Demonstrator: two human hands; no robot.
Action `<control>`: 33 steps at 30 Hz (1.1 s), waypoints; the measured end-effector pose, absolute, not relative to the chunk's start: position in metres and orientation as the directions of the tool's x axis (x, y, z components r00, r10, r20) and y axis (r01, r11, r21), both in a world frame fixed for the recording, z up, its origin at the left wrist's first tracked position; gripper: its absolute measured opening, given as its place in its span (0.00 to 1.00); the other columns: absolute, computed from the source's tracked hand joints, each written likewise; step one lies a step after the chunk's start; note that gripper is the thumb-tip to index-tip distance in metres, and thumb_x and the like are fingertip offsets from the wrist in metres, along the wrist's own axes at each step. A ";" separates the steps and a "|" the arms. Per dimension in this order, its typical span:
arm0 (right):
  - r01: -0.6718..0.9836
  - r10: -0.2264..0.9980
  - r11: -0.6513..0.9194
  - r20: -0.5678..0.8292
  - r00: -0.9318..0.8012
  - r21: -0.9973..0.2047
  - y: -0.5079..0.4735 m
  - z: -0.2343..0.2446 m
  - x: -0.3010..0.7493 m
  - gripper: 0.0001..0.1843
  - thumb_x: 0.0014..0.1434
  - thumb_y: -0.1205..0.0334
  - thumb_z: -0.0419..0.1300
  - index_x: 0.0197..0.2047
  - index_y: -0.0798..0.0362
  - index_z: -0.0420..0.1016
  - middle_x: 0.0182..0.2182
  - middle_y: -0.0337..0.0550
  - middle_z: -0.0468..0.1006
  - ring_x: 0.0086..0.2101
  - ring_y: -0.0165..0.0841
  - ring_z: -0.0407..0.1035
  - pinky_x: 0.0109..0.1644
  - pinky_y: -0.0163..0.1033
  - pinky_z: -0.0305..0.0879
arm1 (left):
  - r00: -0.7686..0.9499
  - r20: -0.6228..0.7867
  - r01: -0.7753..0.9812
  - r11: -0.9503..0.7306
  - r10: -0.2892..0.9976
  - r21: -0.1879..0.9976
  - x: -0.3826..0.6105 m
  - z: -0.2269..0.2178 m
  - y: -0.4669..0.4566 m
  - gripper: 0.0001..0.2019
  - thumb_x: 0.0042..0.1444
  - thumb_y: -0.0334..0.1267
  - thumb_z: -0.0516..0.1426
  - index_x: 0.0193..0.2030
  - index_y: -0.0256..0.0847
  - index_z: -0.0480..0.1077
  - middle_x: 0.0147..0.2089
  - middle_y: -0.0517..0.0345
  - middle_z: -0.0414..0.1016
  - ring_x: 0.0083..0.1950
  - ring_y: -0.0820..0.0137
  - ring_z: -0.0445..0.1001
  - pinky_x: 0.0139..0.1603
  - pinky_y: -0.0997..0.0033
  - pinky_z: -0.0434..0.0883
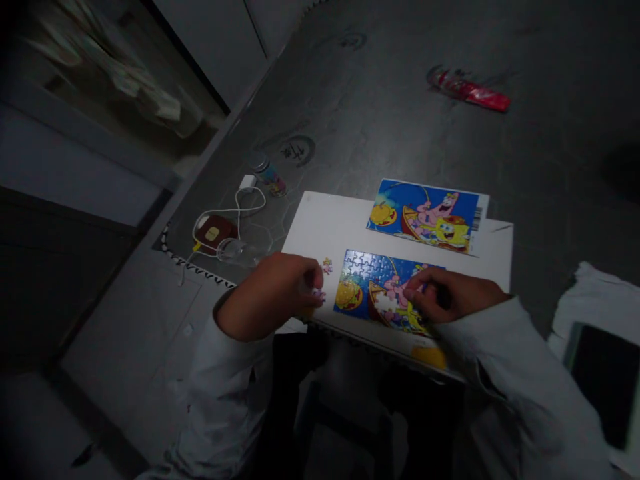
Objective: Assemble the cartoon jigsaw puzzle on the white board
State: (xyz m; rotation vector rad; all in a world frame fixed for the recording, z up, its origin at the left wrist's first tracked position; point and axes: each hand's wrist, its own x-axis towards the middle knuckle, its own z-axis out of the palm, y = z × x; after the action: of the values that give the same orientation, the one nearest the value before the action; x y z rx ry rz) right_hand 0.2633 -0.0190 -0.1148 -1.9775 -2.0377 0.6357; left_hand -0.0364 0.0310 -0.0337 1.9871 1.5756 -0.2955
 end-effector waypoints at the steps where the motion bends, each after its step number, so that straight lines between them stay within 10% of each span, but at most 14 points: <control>1: 0.872 0.985 0.000 -0.148 -0.083 -0.490 -0.018 -0.110 0.264 0.32 0.71 0.28 0.50 0.40 0.44 0.82 0.25 0.40 0.77 0.25 0.37 0.68 0.33 0.44 0.62 | 0.279 -0.510 0.945 -0.138 0.813 0.297 -0.036 -0.033 0.030 0.04 0.62 0.30 0.72 0.39 0.43 0.84 0.42 0.56 0.89 0.46 0.61 0.83 0.46 0.63 0.69; 14: 0.829 0.967 -0.065 -0.241 -0.086 -0.556 0.000 -0.122 0.268 0.09 0.60 0.47 0.70 0.37 0.41 0.86 0.20 0.32 0.77 0.22 0.33 0.68 0.30 0.40 0.59 | 0.512 -0.202 0.646 -0.219 0.835 0.731 -0.003 -0.038 0.025 0.10 0.68 0.29 0.67 0.47 0.49 0.89 0.46 0.60 0.91 0.42 0.68 0.85 0.50 0.70 0.78; 33: 0.776 0.958 -0.059 -0.254 -0.133 -0.628 -0.006 -0.091 0.263 0.09 0.66 0.50 0.66 0.43 0.42 0.87 0.26 0.35 0.81 0.27 0.34 0.71 0.35 0.41 0.61 | 0.474 -0.394 0.747 -0.122 0.788 0.654 0.028 -0.055 0.028 0.08 0.70 0.37 0.67 0.46 0.48 0.92 0.41 0.57 0.93 0.39 0.63 0.88 0.42 0.65 0.76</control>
State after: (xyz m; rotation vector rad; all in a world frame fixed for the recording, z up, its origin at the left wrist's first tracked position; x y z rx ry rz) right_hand 0.2628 -0.0059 -0.0912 -1.8672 -1.9488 0.9783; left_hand 0.0282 0.0281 -0.0551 1.8769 1.2843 0.0614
